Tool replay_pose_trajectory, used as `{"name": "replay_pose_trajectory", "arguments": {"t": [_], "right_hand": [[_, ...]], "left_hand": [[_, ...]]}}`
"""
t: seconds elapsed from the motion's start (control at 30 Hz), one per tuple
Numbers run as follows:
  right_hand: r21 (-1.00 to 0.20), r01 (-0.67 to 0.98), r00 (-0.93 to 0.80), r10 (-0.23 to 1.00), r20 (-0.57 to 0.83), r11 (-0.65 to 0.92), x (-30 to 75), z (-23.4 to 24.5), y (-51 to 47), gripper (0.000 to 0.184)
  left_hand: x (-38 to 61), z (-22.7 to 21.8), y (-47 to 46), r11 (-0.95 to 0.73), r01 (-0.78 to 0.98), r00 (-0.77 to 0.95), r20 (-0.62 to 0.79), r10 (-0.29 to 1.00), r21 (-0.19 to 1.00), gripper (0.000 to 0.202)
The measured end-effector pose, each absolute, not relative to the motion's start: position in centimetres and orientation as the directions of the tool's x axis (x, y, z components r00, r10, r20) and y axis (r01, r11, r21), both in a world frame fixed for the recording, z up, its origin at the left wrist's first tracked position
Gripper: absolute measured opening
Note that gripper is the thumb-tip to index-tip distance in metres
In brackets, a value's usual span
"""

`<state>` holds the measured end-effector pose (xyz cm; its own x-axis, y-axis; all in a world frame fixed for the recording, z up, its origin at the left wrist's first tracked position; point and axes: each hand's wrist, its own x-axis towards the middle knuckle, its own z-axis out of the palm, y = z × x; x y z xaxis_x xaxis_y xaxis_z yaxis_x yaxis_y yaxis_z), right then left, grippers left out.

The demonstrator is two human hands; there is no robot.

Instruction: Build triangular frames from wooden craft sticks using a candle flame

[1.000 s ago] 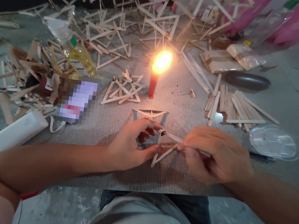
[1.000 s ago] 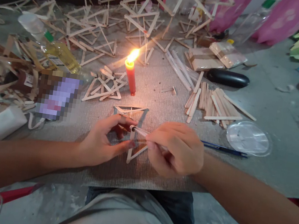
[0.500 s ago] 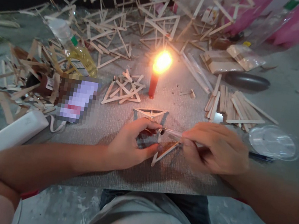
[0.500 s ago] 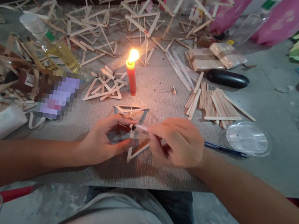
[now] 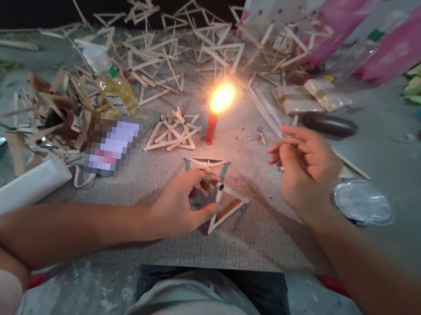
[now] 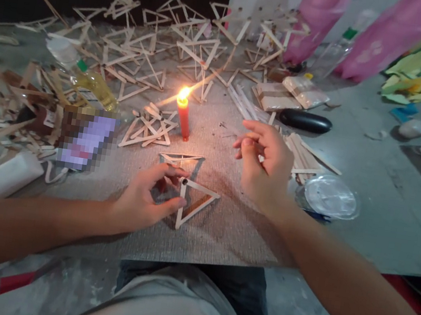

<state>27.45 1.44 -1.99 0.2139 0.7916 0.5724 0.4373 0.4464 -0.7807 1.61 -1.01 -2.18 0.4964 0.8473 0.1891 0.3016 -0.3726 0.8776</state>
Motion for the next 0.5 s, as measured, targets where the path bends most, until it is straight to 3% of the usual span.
{"name": "replay_pose_trajectory", "arguments": {"t": [0.1,0.17,0.27,0.33,0.4,0.47,0.5], "right_hand": [[-0.874,0.396,0.231,0.89,0.392,0.282,28.4,-2.5,3.2,0.022],[-0.86,0.47,0.258,0.901,0.349,0.198,29.0,-2.7,4.1,0.017],[-0.668,0.731,0.219,0.879,0.424,0.14,29.2,-2.9,4.5,0.014],[-0.529,0.841,0.16,0.881,0.444,0.114,28.9,-3.0,4.5,0.008],[-0.472,0.875,0.128,0.888,0.441,0.108,28.3,-3.1,4.5,0.004],[-0.45,0.887,0.124,0.889,0.44,0.099,27.9,-3.2,4.6,0.004],[-0.437,0.895,0.129,0.888,0.442,0.087,27.8,-3.2,4.7,0.006]], "left_hand": [[1.1,-1.7,-1.1,-0.453,0.311,0.502,0.26,0.825,0.835,0.042],[0.8,-1.4,-1.2,-0.514,0.275,0.5,0.335,0.798,0.813,0.038],[0.5,-1.2,-1.4,-0.655,0.137,0.418,0.556,0.719,0.743,0.012],[0.6,-0.8,-1.9,-0.812,-0.03,0.323,0.775,0.544,0.583,0.008],[1.0,-0.1,-2.9,-0.894,-0.179,0.252,0.898,0.361,0.41,0.009],[1.5,1.3,-4.4,-0.867,-0.226,0.257,0.885,0.388,0.445,0.007],[1.8,2.3,-5.3,-0.813,-0.217,0.3,0.83,0.471,0.54,0.006]]}}
